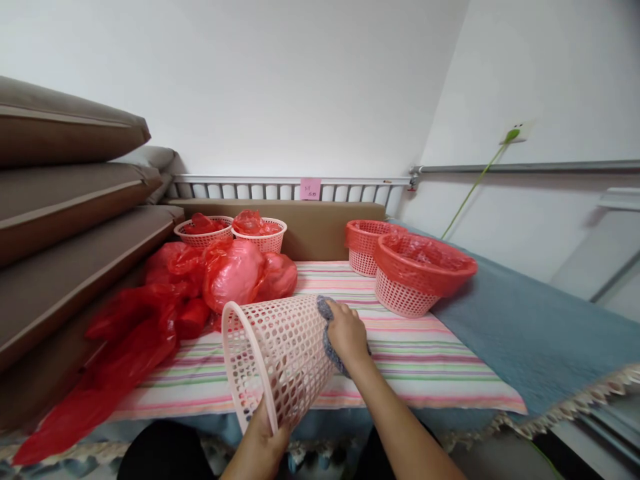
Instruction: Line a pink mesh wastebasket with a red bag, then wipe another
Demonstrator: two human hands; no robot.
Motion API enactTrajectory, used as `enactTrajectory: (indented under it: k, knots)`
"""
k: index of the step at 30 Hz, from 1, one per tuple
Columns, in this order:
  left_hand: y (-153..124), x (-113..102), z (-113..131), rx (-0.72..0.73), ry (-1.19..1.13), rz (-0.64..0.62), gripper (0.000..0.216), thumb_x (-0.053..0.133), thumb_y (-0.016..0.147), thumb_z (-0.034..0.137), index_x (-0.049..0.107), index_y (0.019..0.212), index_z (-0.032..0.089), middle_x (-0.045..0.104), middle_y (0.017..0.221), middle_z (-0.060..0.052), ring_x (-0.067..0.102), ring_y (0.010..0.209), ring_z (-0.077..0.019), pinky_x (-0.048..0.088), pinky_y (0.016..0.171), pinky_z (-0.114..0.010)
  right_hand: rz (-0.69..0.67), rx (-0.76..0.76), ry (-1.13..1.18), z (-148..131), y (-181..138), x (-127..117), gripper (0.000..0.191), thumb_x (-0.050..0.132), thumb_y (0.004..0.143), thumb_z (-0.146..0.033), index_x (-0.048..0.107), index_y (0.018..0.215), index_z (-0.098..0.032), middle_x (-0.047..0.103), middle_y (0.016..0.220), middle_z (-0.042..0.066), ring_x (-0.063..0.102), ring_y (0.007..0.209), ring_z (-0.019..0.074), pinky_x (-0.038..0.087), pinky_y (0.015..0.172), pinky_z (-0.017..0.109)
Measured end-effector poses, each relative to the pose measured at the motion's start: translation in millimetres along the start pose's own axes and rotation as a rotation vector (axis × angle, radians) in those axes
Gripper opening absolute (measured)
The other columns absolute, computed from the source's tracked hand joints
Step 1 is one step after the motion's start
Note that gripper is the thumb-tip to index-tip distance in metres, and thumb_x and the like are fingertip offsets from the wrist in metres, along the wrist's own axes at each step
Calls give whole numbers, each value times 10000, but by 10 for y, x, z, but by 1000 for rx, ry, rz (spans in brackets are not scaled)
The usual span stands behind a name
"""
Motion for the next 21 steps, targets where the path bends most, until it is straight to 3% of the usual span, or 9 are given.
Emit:
enactTrajectory:
  k: [4,12,16,18,21]
  knots:
    - [5,21,28,-5,-47,3,616,655,738,443,497,1278,191,516,1334,-151,436,1261,-283,306,1078,-390,-8,88,-11,205,60,59,472,364,827,-100,509,1254,-242,600,1092,67,525,945,219,358,739,281]
    - [124,-77,296,-35,-228,110,653,649,688,205,446,1307,170,601,1249,-122,477,1222,-304,305,1068,-449,14,67,-13,126,-16,37,463,369,836,-108,495,1265,-227,604,1070,74,524,938,219,353,748,281]
    - [157,-126,270,-63,-187,146,586,614,671,140,504,1247,139,632,1205,-118,487,1215,-289,316,1067,-422,-34,94,60,150,-40,16,488,391,804,-94,493,1268,-206,599,1112,68,519,986,213,359,797,274]
    - [152,-142,207,-70,-173,159,575,613,666,133,513,1232,140,630,1210,-112,484,1220,-276,282,1087,-408,-58,64,96,26,-99,-26,502,406,779,-84,505,1259,-191,590,1143,69,509,1012,214,356,834,276]
    - [155,-124,159,-42,-194,138,576,598,664,111,509,1232,153,624,1220,-100,486,1218,-263,271,1093,-400,-56,-110,147,-425,-310,-164,503,411,771,-78,518,1247,-202,584,1153,64,491,1027,214,339,887,293]
Point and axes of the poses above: each hand's wrist, its own y-axis towards the middle knuckle, its own x-axis out of the palm, z = x × y, the point moved 8 cm from there along y, towards the middle knuckle
